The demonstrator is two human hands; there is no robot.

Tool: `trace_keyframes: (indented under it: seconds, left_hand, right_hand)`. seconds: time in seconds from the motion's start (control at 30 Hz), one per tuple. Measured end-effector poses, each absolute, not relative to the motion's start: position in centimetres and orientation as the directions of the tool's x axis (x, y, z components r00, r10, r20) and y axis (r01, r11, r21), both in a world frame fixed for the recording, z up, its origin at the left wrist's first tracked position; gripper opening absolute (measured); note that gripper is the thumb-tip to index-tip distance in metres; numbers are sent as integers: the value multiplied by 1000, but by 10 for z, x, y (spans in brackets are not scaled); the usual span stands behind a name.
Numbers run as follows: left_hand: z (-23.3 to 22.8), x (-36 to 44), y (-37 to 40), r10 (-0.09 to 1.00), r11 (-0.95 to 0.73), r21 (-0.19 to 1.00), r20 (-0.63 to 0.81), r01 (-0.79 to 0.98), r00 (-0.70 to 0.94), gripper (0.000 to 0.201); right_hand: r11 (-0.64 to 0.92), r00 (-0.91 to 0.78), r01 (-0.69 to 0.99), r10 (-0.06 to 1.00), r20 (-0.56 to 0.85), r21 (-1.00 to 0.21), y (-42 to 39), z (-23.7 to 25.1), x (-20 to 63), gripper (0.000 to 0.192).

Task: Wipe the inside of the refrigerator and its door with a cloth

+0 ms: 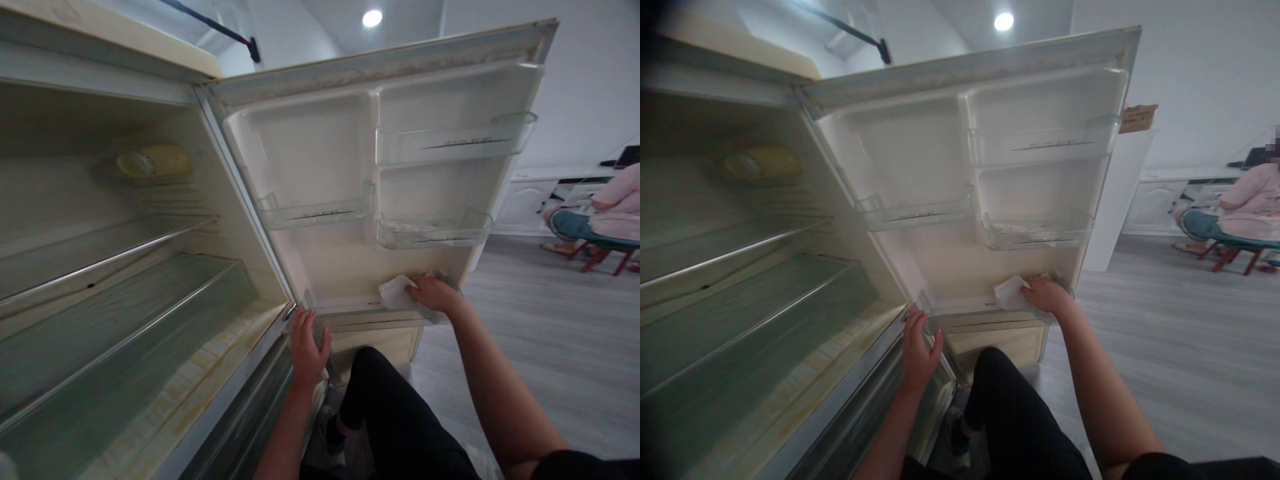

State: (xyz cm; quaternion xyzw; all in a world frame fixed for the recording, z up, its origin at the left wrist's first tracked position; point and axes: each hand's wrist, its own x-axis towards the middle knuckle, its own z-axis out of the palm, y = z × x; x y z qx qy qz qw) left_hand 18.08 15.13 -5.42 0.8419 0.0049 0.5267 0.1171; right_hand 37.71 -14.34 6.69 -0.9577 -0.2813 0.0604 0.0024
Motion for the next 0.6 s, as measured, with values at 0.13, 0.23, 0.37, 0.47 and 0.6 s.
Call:
trace_keyframes:
  seconds: [0.13, 0.23, 0.37, 0.47, 0.6]
  left_hand:
    - [-54, 181, 150, 140, -972, 207, 886, -108, 441, 48]
    - [-54, 182, 149, 144, -973, 208, 890, -102, 433, 48]
    - [-54, 182, 148, 151, -972, 213, 888, -97, 435, 49]
    - [-54, 181, 148, 151, -972, 214, 886, -98, 438, 49]
    - [-54, 181, 148, 151, -972, 215, 887, -100, 435, 50]
  right_hand:
    - [-837, 831, 547, 547, -99, -28, -144, 65, 377, 56]
    - [-844, 839, 535, 535, -94, -35, -144, 63, 378, 57]
    - [-834, 830, 550, 552, -82, -49, -145, 63, 378, 56]
    - [-842, 835, 535, 539, -107, -63, -144, 65, 376, 58]
    - [-849, 843, 523, 528, -107, -74, -143, 69, 372, 58]
